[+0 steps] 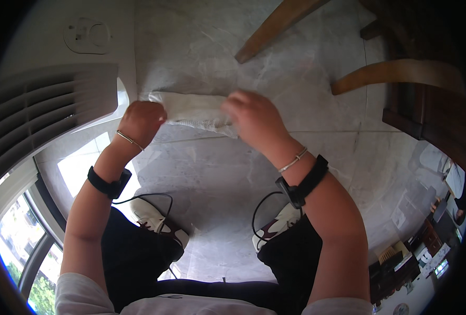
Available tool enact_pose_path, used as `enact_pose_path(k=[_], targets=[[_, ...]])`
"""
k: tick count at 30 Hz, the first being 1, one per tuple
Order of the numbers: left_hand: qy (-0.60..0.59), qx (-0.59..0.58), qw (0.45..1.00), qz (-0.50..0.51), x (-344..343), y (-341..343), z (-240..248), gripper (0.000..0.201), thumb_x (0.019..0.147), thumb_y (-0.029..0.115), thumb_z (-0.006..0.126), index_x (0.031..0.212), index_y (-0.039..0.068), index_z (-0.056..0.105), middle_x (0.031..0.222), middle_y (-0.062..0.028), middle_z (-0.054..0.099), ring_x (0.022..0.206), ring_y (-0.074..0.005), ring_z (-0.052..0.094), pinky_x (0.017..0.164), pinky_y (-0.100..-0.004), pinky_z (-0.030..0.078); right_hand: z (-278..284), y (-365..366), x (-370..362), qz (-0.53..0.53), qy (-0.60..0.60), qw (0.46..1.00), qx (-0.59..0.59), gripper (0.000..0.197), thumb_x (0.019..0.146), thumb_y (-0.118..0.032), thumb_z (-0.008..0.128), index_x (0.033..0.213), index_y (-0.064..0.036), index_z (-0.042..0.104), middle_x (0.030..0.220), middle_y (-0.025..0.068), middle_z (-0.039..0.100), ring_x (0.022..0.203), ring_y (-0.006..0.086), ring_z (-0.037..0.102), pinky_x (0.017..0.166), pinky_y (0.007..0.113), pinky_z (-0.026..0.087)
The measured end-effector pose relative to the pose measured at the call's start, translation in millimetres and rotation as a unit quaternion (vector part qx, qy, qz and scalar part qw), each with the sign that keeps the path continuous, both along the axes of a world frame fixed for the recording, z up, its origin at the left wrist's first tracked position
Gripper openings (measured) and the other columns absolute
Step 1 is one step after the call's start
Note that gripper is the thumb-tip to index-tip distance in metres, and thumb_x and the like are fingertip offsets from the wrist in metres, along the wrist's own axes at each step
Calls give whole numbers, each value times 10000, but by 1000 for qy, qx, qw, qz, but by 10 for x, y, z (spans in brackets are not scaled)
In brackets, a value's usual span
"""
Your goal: The person wipes a door frame, an appliance, a wooden table, and the floor with a cloth.
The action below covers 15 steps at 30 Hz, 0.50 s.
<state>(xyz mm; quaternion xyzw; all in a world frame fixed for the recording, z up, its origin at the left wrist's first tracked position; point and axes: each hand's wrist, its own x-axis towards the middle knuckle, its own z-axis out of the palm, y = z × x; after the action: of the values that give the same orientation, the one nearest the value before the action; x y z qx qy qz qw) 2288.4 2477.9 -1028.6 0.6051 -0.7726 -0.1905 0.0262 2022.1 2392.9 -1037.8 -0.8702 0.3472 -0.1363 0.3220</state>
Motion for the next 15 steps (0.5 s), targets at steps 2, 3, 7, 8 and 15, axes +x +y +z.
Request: enact_pose_path(k=[2, 3, 7, 8, 15], targets=[[-48, 82, 994, -48, 29, 115, 56, 203, 694, 125, 681, 891, 121, 635, 934, -37, 602, 930, -236, 563, 818, -365, 455, 8, 175, -57, 96, 82, 989, 82, 135, 772, -80, 614, 907, -83, 616, 957, 57, 575, 826, 226, 579, 688, 331, 496], [-47, 80, 995, -48, -1, 137, 26, 203, 694, 125, 681, 891, 121, 635, 934, -37, 602, 930, -236, 563, 818, -365, 455, -8, 247, -48, 96, 84, 989, 80, 135, 772, -80, 614, 907, -83, 616, 957, 57, 575, 826, 226, 579, 688, 331, 496], [-38, -48, 998, -7, -304, 183, -215, 516, 722, 231, 675, 1212, 165, 528, 1283, -98, 452, 1174, -307, 435, 976, -442, 368, -141, 548, 81, 57, 37, 996, -56, 369, 771, -166, 630, 1136, -143, 582, 1171, 91, 510, 1049, 258, 527, 841, 362, 475], [-58, -27, 998, -5, -432, 232, -270, 579, 744, 274, 657, 1278, 177, 455, 1351, -110, 371, 1241, -340, 347, 999, -484, 326, -184, 631, 137, 70, 79, 991, -77, 437, 767, -236, 637, 1185, -151, 537, 1246, 97, 460, 1135, 283, 455, 914, 394, 412], [-195, -67, 975, 84, -184, -361, -676, 561, 896, 387, 457, 1404, 264, 254, 1476, -91, 185, 1323, -385, 215, 1005, -604, 227, -473, 121, 796, -30, 67, 989, -125, 508, 807, -312, 594, 1268, -141, 466, 1386, 93, 347, 1301, 330, 257, 1050, 493, 232]])
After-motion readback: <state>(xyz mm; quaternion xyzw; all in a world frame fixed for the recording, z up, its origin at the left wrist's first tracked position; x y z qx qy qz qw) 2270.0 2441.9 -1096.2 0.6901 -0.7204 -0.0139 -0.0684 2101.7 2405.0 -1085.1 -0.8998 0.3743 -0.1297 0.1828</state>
